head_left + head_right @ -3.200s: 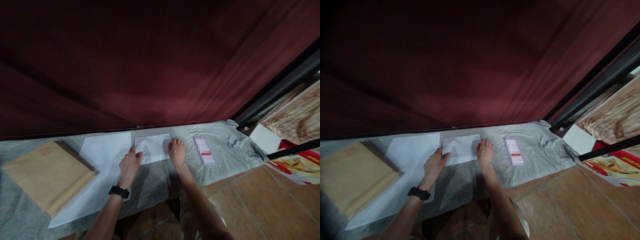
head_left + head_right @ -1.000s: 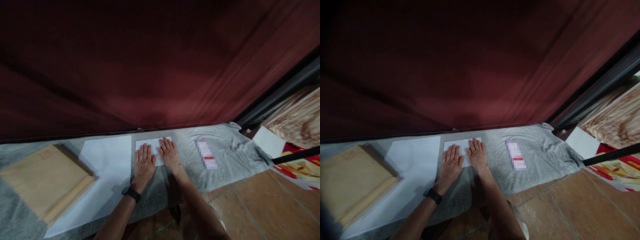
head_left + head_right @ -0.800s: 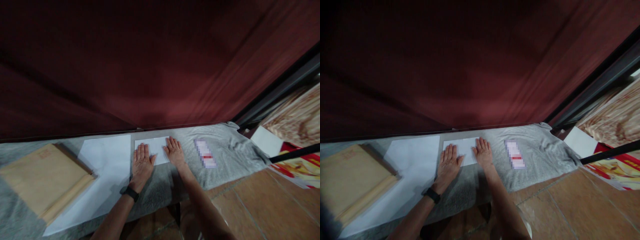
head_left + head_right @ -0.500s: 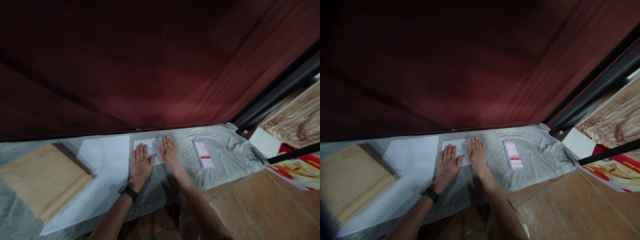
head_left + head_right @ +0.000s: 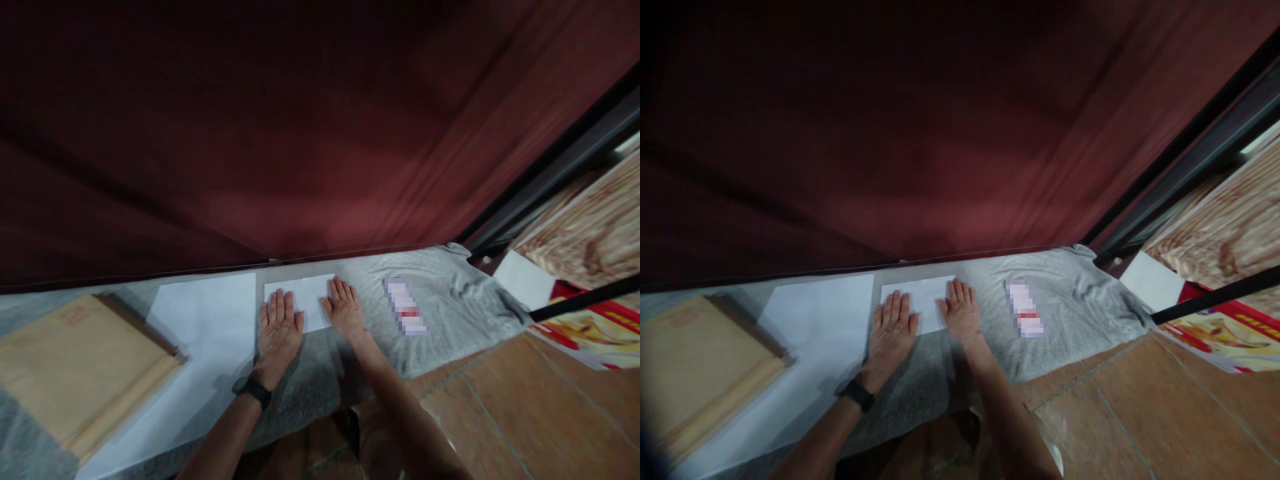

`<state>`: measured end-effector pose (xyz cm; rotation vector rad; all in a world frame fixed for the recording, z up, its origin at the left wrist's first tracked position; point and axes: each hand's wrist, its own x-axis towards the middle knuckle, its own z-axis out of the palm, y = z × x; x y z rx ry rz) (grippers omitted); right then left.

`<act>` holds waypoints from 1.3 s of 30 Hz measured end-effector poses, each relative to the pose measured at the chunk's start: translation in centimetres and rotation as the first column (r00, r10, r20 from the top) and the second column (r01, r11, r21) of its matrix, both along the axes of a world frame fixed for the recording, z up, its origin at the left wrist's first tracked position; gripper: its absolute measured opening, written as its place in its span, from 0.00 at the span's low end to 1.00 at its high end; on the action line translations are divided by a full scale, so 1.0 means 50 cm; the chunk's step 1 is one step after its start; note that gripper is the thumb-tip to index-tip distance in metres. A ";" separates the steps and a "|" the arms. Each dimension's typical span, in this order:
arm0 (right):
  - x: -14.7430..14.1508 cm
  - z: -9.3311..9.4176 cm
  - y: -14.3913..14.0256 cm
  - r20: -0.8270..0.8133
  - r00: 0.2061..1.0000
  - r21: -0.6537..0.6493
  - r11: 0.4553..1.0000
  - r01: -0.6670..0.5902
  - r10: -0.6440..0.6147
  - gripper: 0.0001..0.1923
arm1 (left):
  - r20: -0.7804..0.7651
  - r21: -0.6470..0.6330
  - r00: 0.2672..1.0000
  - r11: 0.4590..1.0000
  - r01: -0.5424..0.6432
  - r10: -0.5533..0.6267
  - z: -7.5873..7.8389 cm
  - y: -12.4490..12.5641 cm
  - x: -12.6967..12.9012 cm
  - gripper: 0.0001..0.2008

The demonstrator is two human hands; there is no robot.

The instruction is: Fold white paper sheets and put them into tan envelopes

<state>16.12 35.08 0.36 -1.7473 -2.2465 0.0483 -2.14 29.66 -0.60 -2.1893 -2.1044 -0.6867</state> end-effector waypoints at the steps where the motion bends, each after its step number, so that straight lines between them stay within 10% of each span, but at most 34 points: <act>1: 0.010 0.004 0.002 0.003 0.999 0.002 0.999 0.032 -0.032 0.31 | -0.004 0.006 1.000 1.000 -0.001 0.001 -0.001 0.000 0.000 0.30; 13: 0.011 0.040 0.005 -0.282 0.908 -0.204 0.944 0.258 -0.309 0.10 | -0.048 0.040 0.999 0.999 0.005 -0.003 -0.001 0.001 0.001 0.31; 21: 0.021 0.054 0.032 -0.725 0.628 -0.378 0.925 -0.019 -0.283 0.04 | -0.040 0.017 0.999 1.000 0.014 -0.013 0.005 -0.001 -0.001 0.30; 26: 0.041 0.132 0.026 -0.933 0.352 -0.059 0.995 0.075 -0.081 0.10 | 0.267 -0.032 0.961 0.997 -0.069 0.075 0.027 0.027 -0.019 0.32; 29: 0.048 0.186 -0.004 -0.874 0.477 0.204 0.962 0.183 0.094 0.10 | 0.582 0.037 0.803 0.983 -0.179 0.124 0.068 0.040 -0.053 0.31; 34: 0.028 0.177 -0.095 -0.492 0.728 0.259 0.879 -0.401 0.477 0.12 | 0.768 0.211 0.637 0.914 -0.348 0.065 0.148 0.031 -0.118 0.27; 39: 0.008 0.082 -0.171 -0.142 0.736 0.047 0.748 -0.663 0.661 0.17 | 0.630 0.089 0.765 0.991 0.098 -0.132 0.136 0.013 -0.094 0.26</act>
